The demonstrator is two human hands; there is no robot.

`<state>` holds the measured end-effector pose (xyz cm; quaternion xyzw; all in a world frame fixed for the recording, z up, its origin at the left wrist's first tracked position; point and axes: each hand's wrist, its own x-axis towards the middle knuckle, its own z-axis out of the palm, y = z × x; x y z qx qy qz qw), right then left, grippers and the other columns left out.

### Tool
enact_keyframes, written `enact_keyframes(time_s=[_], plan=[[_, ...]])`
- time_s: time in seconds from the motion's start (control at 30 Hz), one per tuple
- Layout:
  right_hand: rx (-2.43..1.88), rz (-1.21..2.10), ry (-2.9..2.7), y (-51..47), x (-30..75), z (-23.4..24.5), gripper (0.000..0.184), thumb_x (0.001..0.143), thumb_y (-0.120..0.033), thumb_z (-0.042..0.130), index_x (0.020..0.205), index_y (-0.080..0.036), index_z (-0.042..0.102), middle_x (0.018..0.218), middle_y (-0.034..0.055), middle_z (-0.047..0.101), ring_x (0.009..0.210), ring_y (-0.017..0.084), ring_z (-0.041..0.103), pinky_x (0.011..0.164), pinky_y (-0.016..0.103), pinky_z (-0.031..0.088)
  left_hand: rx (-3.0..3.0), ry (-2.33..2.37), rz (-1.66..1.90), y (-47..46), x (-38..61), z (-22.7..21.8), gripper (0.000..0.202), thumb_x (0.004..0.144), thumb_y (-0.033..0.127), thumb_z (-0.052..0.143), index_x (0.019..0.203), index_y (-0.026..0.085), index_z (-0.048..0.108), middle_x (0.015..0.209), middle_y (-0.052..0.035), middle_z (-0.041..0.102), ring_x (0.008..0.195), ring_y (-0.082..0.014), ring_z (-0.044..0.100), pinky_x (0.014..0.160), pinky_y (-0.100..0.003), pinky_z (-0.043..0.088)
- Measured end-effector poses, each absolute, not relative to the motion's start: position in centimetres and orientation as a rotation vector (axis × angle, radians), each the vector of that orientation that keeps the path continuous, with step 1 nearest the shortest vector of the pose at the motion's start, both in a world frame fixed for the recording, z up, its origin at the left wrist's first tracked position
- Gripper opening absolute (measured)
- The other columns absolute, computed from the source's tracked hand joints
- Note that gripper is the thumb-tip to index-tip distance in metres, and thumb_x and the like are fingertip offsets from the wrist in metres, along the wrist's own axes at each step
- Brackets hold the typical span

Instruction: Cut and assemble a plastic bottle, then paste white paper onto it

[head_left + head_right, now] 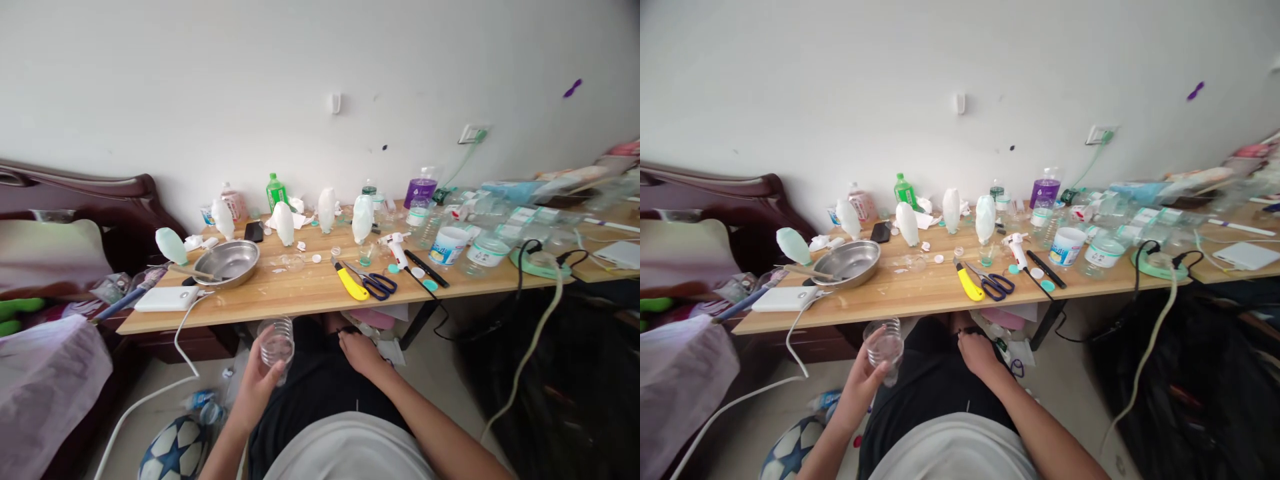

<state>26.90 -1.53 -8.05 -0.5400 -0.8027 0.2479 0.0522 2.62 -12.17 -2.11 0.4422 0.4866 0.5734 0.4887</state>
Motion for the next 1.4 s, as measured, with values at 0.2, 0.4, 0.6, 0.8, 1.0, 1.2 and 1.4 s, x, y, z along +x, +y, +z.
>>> enact_keyframes(time_s=[0.2, 0.4, 0.6, 0.8, 1.0, 1.2, 1.4], plan=[[-1.163, 0.994, -1.971, -8.2, 27.8, -3.3, 0.056, 0.094, -0.007, 0.028, 0.146, -0.028, 0.038, 0.134, 0.0058, 0.063, 0.120, 0.014, 0.063, 0.103, 0.035, 0.052, 0.883, 1.124, 1.303, -12.6, 6.0, 0.3, 0.051, 0.066, 0.038, 0.086, 0.108, 0.020, 0.061, 0.092, -0.0079, 0.073, 0.086, -0.0308, 0.073, 0.074, -0.041, 0.058], [-0.974, 1.103, -1.537, -12.6, 25.4, -0.4, 0.034, 0.097, -0.028, 0.051, 0.131, -0.027, 0.053, 0.128, 0.0089, 0.064, 0.115, 0.020, 0.064, 0.094, 0.034, 0.057, 0.656, 0.971, 1.401, -12.3, 9.0, 0.0, 0.051, 0.073, 0.047, 0.080, 0.113, 0.022, 0.061, 0.116, -0.0120, 0.069, 0.078, -0.0218, 0.069, 0.063, -0.033, 0.054], [-0.924, 0.606, -1.665, -12.3, 25.0, 0.5, 0.023, 0.096, -0.021, 0.055, 0.116, -0.028, 0.061, 0.116, 0.0068, 0.063, 0.113, 0.021, 0.060, 0.097, 0.036, 0.053, 0.608, 0.797, 1.376, -12.5, 9.7, 0.3, 0.049, 0.086, 0.060, 0.060, 0.118, 0.024, 0.063, 0.121, -0.0144, 0.067, 0.099, -0.0315, 0.067, 0.080, -0.045, 0.055], [-0.950, 0.499, -1.787, -11.9, 25.4, 1.4, 0.029, 0.093, -0.024, 0.063, 0.122, -0.028, 0.060, 0.116, 0.0082, 0.063, 0.110, 0.022, 0.060, 0.093, 0.037, 0.055, 0.602, 0.753, 1.323, -13.2, 10.1, 1.6, 0.048, 0.089, 0.044, 0.064, 0.132, 0.024, 0.058, 0.129, -0.0121, 0.065, 0.117, -0.0289, 0.061, 0.098, -0.041, 0.048], [-0.885, 0.219, -2.007, -12.4, 25.4, 1.5, 0.046, 0.092, -0.019, 0.062, 0.136, -0.030, 0.055, 0.125, 0.0084, 0.066, 0.113, 0.025, 0.062, 0.094, 0.044, 0.055, 0.541, 0.839, 1.395, -12.8, 10.6, 1.2, 0.043, 0.083, 0.038, 0.074, 0.122, 0.024, 0.064, 0.117, -0.0087, 0.072, 0.111, -0.0231, 0.065, 0.097, -0.032, 0.047], [-0.903, 0.170, -2.059, -12.4, 25.2, 0.4, 0.068, 0.093, -0.009, 0.053, 0.155, -0.028, 0.031, 0.142, 0.0075, 0.059, 0.132, 0.025, 0.053, 0.106, 0.045, 0.052, 0.420, 0.882, 1.458, -12.9, 12.6, 0.9, 0.043, 0.085, 0.042, 0.071, 0.123, 0.026, 0.061, 0.120, -0.0060, 0.070, 0.115, -0.0212, 0.064, 0.099, -0.032, 0.047], [-0.912, 0.302, -1.996, -12.5, 26.6, 0.6, 0.063, 0.092, -0.007, 0.051, 0.150, -0.031, 0.041, 0.140, 0.0049, 0.061, 0.133, 0.024, 0.054, 0.109, 0.045, 0.051, 0.420, 0.868, 1.437, -12.8, 14.4, 0.1, 0.043, 0.086, 0.048, 0.068, 0.123, 0.027, 0.059, 0.122, -0.0067, 0.070, 0.114, -0.0214, 0.064, 0.099, -0.034, 0.048]])
